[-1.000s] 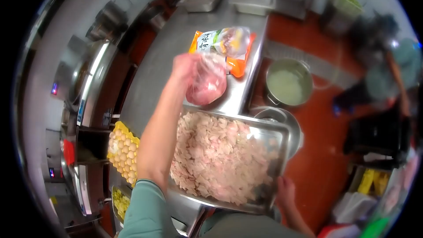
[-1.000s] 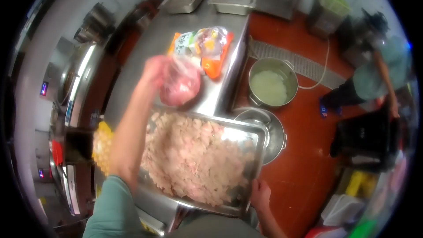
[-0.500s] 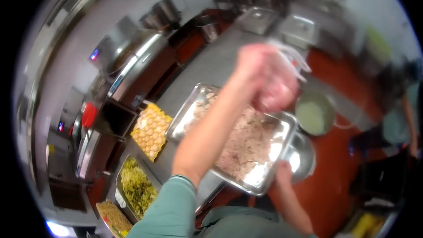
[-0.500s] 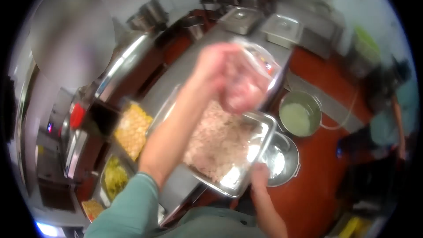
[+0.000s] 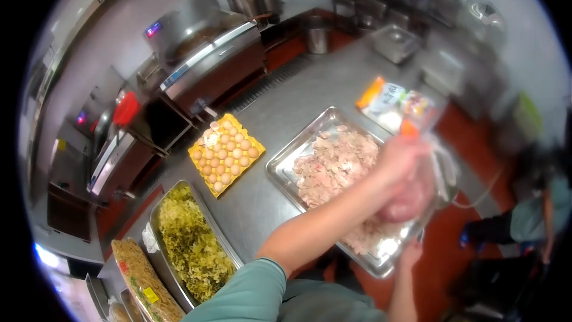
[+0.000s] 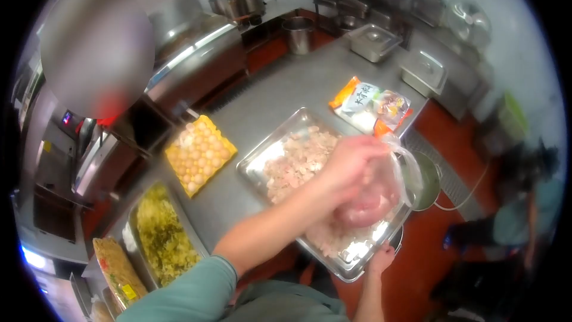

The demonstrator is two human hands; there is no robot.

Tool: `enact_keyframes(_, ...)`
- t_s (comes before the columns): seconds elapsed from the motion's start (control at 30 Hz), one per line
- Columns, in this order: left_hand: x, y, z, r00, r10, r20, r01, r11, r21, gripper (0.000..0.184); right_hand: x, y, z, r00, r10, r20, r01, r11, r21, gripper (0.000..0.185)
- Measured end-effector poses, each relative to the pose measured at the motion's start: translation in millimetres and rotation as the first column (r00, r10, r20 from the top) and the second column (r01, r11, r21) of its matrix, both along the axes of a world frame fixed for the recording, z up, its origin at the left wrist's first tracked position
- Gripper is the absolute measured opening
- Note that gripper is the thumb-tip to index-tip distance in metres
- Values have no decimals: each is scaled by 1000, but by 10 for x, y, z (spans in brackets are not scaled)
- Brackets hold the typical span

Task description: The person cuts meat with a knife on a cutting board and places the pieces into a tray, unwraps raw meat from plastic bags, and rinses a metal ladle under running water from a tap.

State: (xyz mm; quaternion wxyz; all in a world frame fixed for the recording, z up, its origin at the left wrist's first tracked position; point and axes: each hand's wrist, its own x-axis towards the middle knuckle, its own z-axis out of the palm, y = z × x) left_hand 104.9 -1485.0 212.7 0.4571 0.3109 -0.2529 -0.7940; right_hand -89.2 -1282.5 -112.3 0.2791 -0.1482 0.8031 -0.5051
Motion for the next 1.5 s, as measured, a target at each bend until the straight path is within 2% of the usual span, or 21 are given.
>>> enact_keyframes(0.13, 353, 105, 122, 1000, -25, 10, 26, 999, -41, 2, 86, -68, 112, 996, -46, 73, 48, 998, -35, 41)
enact_keyframes(0.2, 460, 133, 155, 999, -24, 33, 26, 997, -68, 2, 193, -187, 150, 998, -67, 12, 67, 996, -65, 37)
enact_keyframes(0.23, 528, 129, 151, 997, -70, -15, 68, 994, -84, 3, 167, -262, 133, 995, -43, -93, 47, 998, 44, 33)
enact_keyframes(0.3, 639, 143, 127, 984, -140, -107, 128, 985, -119, 4, 159, -395, 59, 991, 6, -131, -5, 1000, 8, 33)
enact_keyframes(0.37, 584, 238, 98, 986, -131, -103, 120, 987, -107, 6, 126, -553, 86, 984, 39, 175, -26, 997, -79, 34)
enact_keyframes(0.43, 542, 319, 63, 990, -111, -91, 104, 991, -81, 7, 66, -646, 101, 966, 175, 190, -167, 984, -59, 33)
enact_keyframes(0.5, 468, 380, 6, 990, -119, -76, 116, 992, -40, 8, 123, -513, 505, 906, 221, 361, -253, 966, 46, 32)
enact_keyframes(0.57, 393, 405, -123, 969, -219, -113, 215, 975, -47, 5, 7, -170, 270, 913, 322, 251, -351, 933, 82, 27)
enact_keyframes(0.7, 25, 752, -210, 948, -315, -40, 313, 948, -65, 3, 13, 1210, 29, 937, 259, 236, -287, 953, 92, 17)
enact_keyframes(0.77, -90, 872, -345, 906, -423, -12, 420, 904, -83, 2, 418, 2053, -160, 951, -68, 302, -29, 952, 304, 18)
enact_keyframes(0.83, -204, 1045, -442, 873, -488, -12, 485, 870, -92, 5, 838, 2983, -463, 908, -252, 333, 114, 916, 384, 20)
enact_keyframes(0.93, -414, 1505, -350, 788, -603, 126, 616, 776, -136, 13, 1595, 4054, -488, 765, -593, 250, 356, 714, 603, 25)
enact_keyframes(1.0, -639, 1662, -611, 714, -681, 166, 700, 704, -120, 16, 2112, 4561, -772, 731, -656, 188, 467, 683, 562, 29)
enact_keyframes(1.07, -879, 1761, -964, 574, -806, 146, 819, 564, -106, 16, 2809, 4959, -1268, 586, -808, 56, 612, 487, 623, 28)
enact_keyframes(1.1, -981, 2038, -978, 593, -769, 237, 801, 593, -80, 9, 3174, 5032, -1327, 487, -866, 116, 630, 440, 640, 31)
enact_keyframes(1.13, -1065, 2216, -1039, 538, -802, 259, 838, 543, -58, 6, 3482, 5025, -1271, 390, -903, 178, 633, 404, 660, 34)
enact_keyframes(1.2, -1149, 2316, -818, 450, -840, 302, 884, 467, -19, 7, 4408, 4808, -1242, 222, -944, 245, 826, 315, 467, 34)
enact_keyframes(1.27, -1389, 2918, -917, 345, -875, 340, 930, 367, 0, 9, 4840, 4706, -1147, 90, -940, 329, 881, 229, 413, 33)
enact_keyframes(1.37, -1714, 3590, -803, 164, -911, 378, 982, 186, 23, 9, 4785, 4709, -561, -33, -935, 353, 827, 173, 535, 26)
enact_keyframes(1.4, -1706, 4036, -960, 98, -913, 397, 993, 114, 17, 9, 4907, 4642, -915, -114, -932, 343, 816, 109, 567, 22)
enact_keyframes(1.5, -1876, 5057, -886, -110, -905, 411, 994, -105, 34, 9, 4848, 4858, -961, -255, -883, 395, 814, 24, 580, 18)
